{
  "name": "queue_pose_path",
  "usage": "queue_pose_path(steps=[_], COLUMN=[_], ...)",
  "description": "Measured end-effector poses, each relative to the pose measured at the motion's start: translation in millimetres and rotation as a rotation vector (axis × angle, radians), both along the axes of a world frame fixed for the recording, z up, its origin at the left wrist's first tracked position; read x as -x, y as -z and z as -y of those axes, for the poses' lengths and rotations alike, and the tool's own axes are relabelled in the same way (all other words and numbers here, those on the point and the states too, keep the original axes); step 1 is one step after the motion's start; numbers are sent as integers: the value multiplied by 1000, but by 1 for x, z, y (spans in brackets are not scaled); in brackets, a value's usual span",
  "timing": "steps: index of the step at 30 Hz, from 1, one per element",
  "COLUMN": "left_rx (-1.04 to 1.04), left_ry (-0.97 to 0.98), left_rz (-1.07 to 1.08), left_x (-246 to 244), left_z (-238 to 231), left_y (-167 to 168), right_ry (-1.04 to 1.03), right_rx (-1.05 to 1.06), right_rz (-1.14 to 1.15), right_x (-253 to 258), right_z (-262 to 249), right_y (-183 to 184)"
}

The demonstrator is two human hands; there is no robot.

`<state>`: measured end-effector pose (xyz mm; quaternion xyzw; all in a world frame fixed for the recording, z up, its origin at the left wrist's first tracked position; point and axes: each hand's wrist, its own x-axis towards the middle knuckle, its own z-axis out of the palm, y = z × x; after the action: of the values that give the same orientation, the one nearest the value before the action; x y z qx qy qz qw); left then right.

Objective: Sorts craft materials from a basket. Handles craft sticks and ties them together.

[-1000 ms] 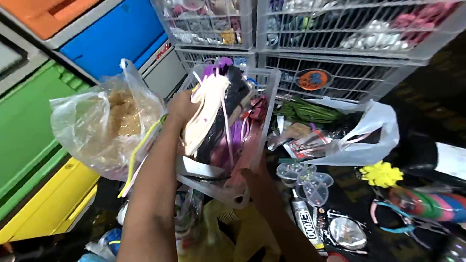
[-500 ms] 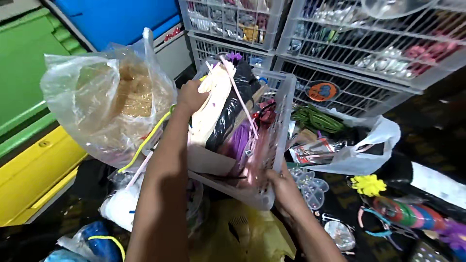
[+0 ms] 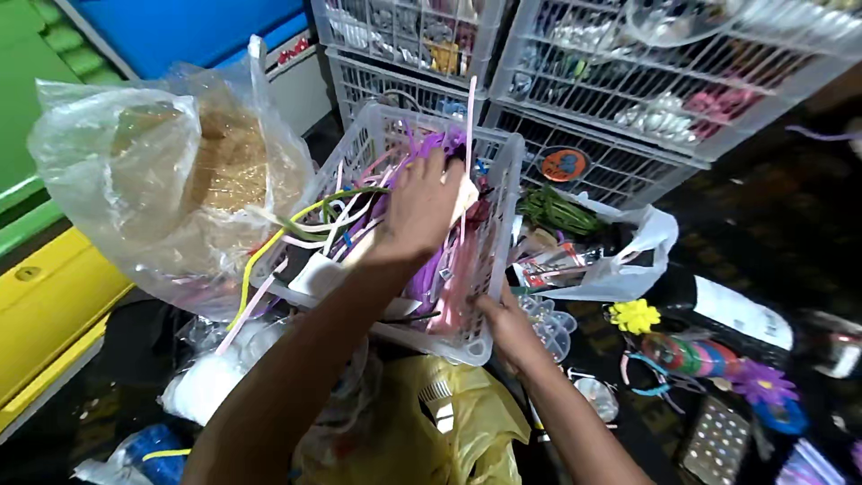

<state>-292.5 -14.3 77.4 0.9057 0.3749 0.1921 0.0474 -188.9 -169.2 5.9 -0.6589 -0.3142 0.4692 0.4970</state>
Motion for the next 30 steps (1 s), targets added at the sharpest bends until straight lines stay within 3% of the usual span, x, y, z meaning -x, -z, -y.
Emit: queue_pose_path(steps=[2,5,9,14,16,18,19,21,22,24,27,30], left_rx=[306,718,741,821,602,587,450,808,854,811,689,788], left_ry=[66,58,-92,-43,222,166,202,-94,-216,-365,-406,-423], left_rz=[-148,-546,-699,-800,-523,-533,-332,-518,-506,-343,-163,0], left_x=[-9,-26,-34,-22,1,0,9,-14,-19,-13,-1,2], left_z=[24,25,23,41,15,0,-8,-8,-7,-6,-23,-28], left_y=[-3,26,67,34,96,127,157,106,85,56,51,39], right_ry=[2,-13,-38,-30,-44,-59,-65,-64,-64,-64,-51,-54], right_rx=[-5,-11,-2,-21,-25,-28,-25,-25,-19,-1,-14,-21], right_rz=[-5,-10,-15,-17,-1,10,14,12,8,-1,7,12], right_x=[0,-1,-4,-3,-4,-6,-7,-8,-8,-7,-6,-8], right_z=[-1,0,0,-1,-1,-2,-2,-2,-2,-2,-2,0], right_y=[0,1,1,2,1,2,3,5,5,4,7,6])
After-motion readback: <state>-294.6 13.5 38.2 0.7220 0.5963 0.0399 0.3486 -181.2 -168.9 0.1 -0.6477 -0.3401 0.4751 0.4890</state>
